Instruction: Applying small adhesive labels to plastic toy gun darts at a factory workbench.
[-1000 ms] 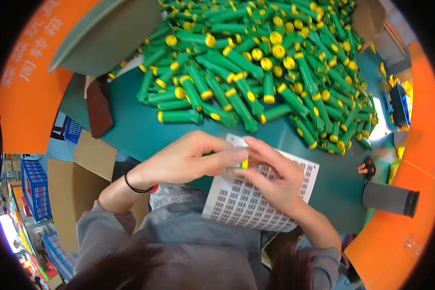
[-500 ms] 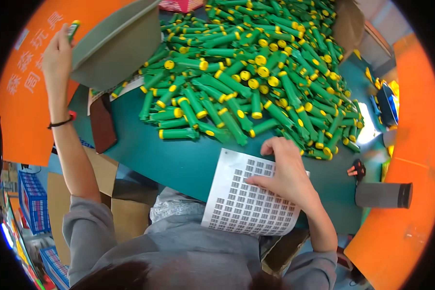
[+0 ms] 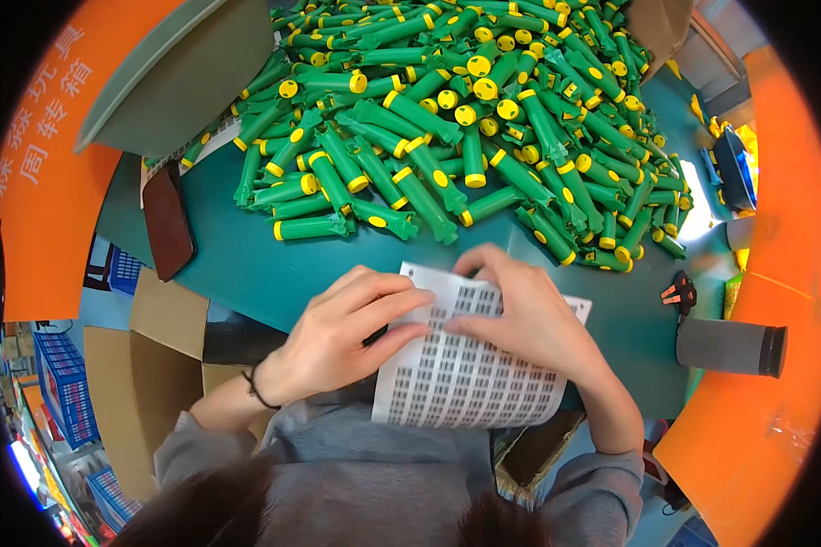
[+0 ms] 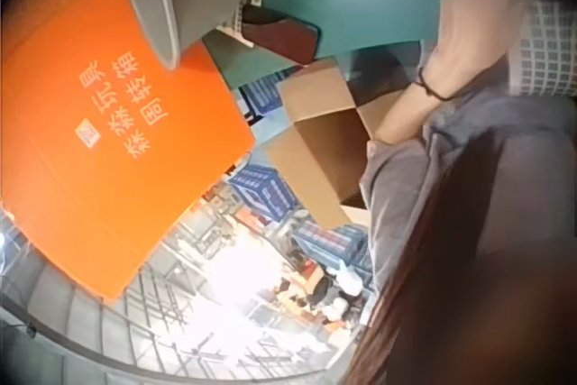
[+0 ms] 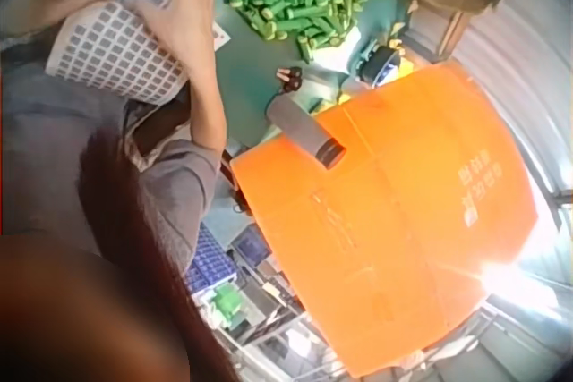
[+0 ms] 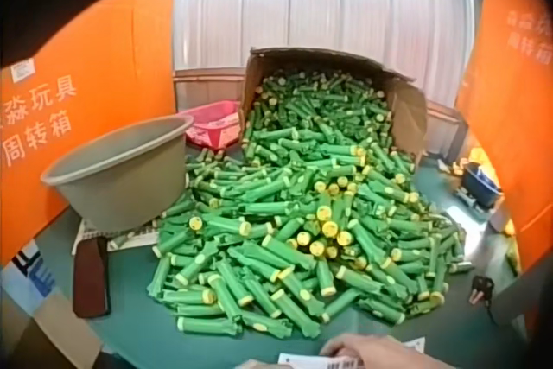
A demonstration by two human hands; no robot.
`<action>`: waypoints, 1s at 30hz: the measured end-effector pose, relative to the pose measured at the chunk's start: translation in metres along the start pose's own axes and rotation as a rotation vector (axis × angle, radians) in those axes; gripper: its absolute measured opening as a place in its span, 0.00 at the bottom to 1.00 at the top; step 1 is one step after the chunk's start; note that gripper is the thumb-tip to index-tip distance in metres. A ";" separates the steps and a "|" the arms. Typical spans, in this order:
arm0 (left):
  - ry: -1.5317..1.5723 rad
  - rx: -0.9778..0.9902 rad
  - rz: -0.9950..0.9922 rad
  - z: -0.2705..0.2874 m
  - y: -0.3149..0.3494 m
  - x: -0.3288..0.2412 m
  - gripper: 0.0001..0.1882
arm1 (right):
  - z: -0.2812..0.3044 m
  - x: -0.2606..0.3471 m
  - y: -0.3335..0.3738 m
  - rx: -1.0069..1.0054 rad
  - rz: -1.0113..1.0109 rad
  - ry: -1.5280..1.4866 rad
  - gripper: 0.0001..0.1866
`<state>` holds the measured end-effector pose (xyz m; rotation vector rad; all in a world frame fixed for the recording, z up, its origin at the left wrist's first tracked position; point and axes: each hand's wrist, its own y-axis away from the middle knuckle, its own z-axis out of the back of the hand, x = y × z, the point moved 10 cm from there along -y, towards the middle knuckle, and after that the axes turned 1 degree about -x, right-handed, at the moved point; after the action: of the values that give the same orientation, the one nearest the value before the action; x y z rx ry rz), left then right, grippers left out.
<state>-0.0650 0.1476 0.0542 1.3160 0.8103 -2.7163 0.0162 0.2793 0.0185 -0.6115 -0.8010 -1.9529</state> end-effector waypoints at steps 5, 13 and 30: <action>-0.082 -0.118 -0.036 -0.002 0.005 0.001 0.19 | -0.022 -0.011 -0.001 0.272 -0.067 -0.553 0.14; -0.126 -0.149 -0.085 0.005 0.003 0.001 0.19 | -0.027 -0.001 -0.004 0.255 -0.152 -0.691 0.16; -0.290 -0.180 -0.301 0.009 0.022 -0.017 0.19 | -0.033 -0.002 -0.006 0.132 -0.157 -0.853 0.14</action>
<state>-0.0556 0.1208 0.0617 0.7962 1.2686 -2.8676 0.0093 0.2586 -0.0066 -1.3666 -1.5140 -1.7240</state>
